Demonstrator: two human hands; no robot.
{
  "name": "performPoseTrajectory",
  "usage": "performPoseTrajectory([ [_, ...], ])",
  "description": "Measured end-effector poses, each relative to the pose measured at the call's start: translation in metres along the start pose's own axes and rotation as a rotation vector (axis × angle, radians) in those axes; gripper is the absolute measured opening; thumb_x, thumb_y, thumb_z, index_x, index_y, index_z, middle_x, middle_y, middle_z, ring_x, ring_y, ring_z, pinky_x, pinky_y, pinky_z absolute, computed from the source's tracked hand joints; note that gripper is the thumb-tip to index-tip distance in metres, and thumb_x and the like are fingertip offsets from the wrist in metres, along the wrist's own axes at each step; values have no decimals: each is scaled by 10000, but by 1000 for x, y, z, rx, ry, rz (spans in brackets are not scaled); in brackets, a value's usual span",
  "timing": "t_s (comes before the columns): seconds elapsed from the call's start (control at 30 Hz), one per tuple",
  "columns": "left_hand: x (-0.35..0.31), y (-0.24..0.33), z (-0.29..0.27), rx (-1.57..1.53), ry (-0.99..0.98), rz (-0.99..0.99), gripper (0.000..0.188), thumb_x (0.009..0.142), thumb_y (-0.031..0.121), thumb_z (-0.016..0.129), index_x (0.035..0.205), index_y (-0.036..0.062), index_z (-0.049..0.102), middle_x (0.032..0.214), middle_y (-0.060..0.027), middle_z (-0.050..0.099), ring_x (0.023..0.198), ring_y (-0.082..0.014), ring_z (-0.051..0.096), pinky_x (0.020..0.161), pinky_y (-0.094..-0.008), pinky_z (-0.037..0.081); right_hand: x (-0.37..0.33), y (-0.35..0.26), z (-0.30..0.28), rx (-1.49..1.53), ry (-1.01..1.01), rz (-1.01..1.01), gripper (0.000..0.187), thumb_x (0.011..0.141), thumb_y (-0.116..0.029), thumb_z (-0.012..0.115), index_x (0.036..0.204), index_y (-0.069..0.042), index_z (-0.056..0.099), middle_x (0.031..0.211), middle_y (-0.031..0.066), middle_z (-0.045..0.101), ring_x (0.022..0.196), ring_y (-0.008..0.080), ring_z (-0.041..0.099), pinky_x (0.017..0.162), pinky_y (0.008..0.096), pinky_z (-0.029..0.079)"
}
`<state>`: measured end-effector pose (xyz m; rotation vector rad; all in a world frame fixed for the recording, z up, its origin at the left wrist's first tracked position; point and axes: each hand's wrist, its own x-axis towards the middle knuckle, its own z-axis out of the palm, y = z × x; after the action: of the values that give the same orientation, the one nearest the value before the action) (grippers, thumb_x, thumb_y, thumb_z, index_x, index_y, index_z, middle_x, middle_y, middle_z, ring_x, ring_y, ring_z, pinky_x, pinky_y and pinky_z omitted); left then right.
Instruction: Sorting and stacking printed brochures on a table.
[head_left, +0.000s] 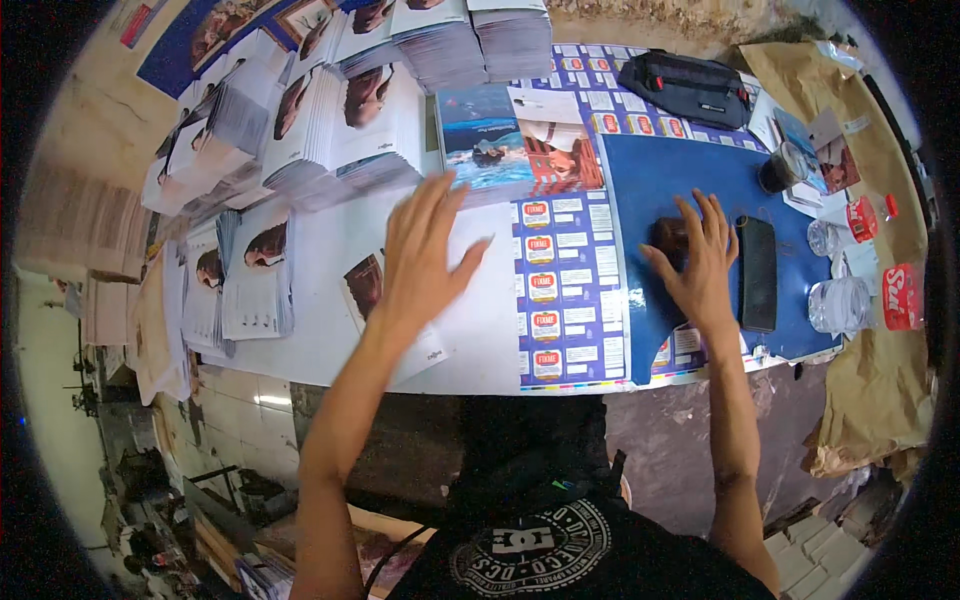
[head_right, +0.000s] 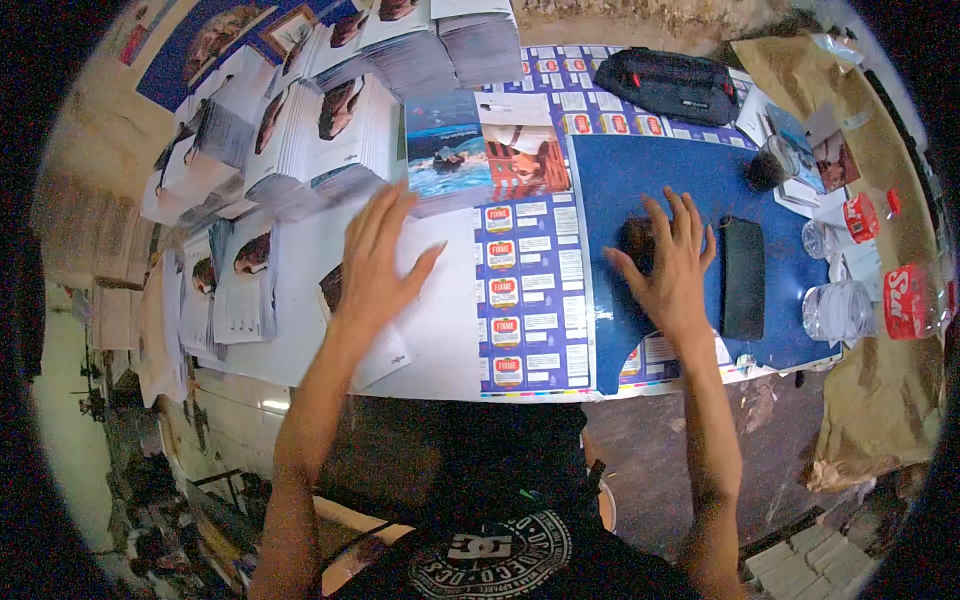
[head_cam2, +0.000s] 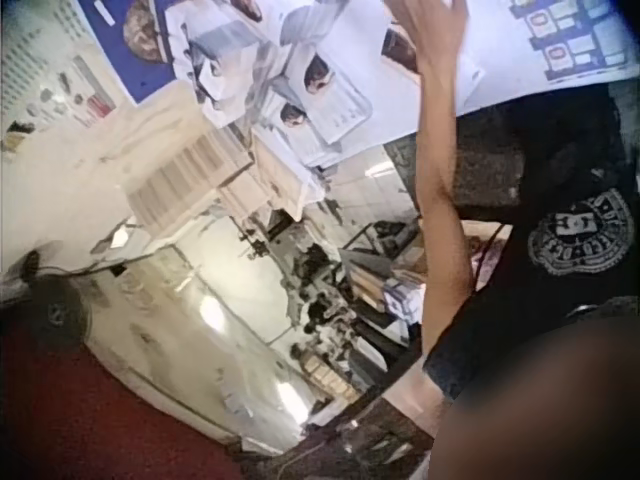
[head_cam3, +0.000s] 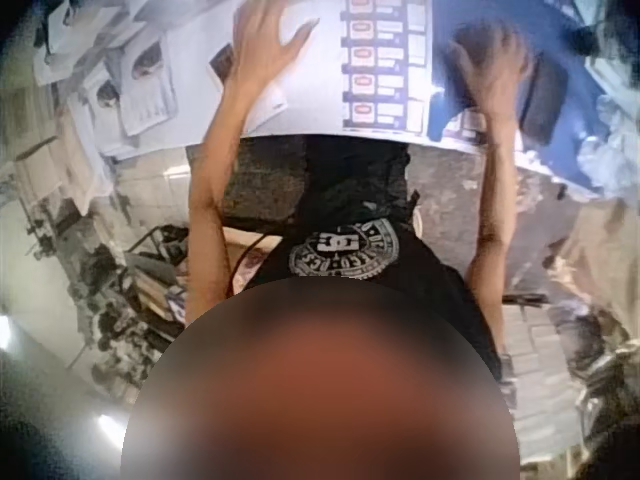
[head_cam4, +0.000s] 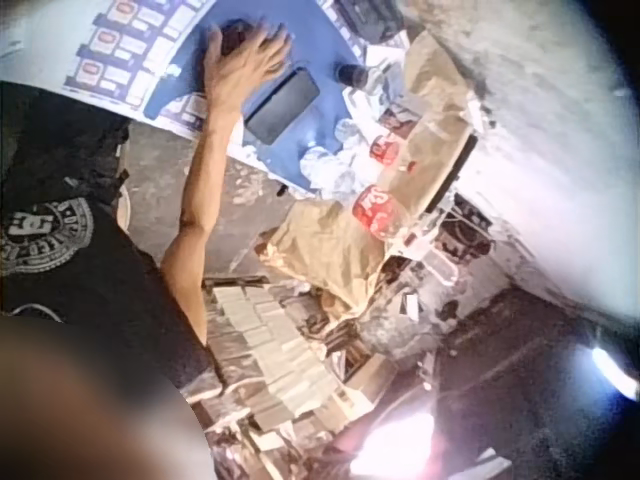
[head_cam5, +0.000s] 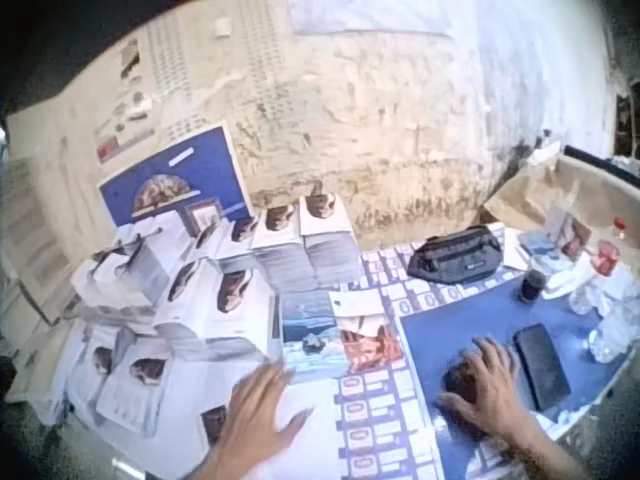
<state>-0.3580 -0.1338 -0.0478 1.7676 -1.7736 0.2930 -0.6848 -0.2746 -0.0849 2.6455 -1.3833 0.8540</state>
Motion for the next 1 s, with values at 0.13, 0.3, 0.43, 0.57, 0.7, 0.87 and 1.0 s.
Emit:
performPoseTrajectory([
  [0.13, 26, -39, 32, 196, -82, 126, 452, 949, 224, 705, 1373, 82, 643, 1436, -114, 633, 1389, -314, 543, 1235, -533, 252, -15, -44, -22, 614, 16, -91, 551, 840, -105, 821, 1336, -5, 601, 1381, 213, 570, 1259, 371, 587, 1047, 425, 476],
  [0.3, -38, 14, 14, 13, -141, -31, 352, 982, 114, 631, 1328, 105, 694, 1390, -107, 671, 1342, -261, 601, 1235, -575, 237, -75, -89, -13, 1577, -432, 593, 647, 1003, -297, 689, 1516, -14, 415, 1461, 173, 522, 1353, 319, 519, 1116, 452, 437],
  [0.43, -107, 71, -17, -127, -306, -66, 479, 941, 270, 722, 1365, 63, 639, 1519, -152, 546, 1456, -337, 459, 1189, -655, 264, -87, -101, -14, 1930, -107, 1017, 626, 1030, -267, 655, 1557, -100, 363, 1396, 159, 575, 1259, 271, 605, 996, 422, 549],
  [0.57, -158, 48, -33, -11, -343, -330, 658, 938, 413, 726, 1442, 33, 542, 1521, -178, 516, 1472, -387, 409, 1220, -654, 175, -100, -83, -8, 1571, -60, 1023, 579, 998, -94, 686, 1513, -84, 424, 1273, 92, 648, 1135, 188, 662, 924, 335, 560],
  [0.7, -165, 33, -54, -2, -153, -319, 493, 978, 235, 689, 1398, 7, 567, 1446, -198, 570, 1375, -387, 508, 1219, -586, 257, -120, -72, 11, 1269, -85, 814, 491, 1008, -90, 668, 1459, -64, 477, 1240, 68, 640, 1081, 150, 632, 923, 312, 521],
  [0.87, -136, 83, -27, -545, -240, -513, 527, 1031, 183, 633, 1480, -33, 464, 1472, -247, 539, 1376, -372, 513, 1163, -454, 391, -102, -103, -1, 1178, -417, 380, 832, 971, -140, 701, 1627, 20, 215, 1652, 268, 301, 1517, 310, 341, 1212, 431, 304],
  [1.0, -130, 94, -11, -1090, -193, -902, 564, 1050, 203, 577, 1522, -50, 399, 1521, -242, 503, 1399, -309, 501, 1179, -412, 381, -84, -125, -17, 641, -382, -117, 1169, 757, -419, 902, 1628, 1, 246, 1656, 342, 198, 1545, 491, 209, 1232, 520, 261],
])
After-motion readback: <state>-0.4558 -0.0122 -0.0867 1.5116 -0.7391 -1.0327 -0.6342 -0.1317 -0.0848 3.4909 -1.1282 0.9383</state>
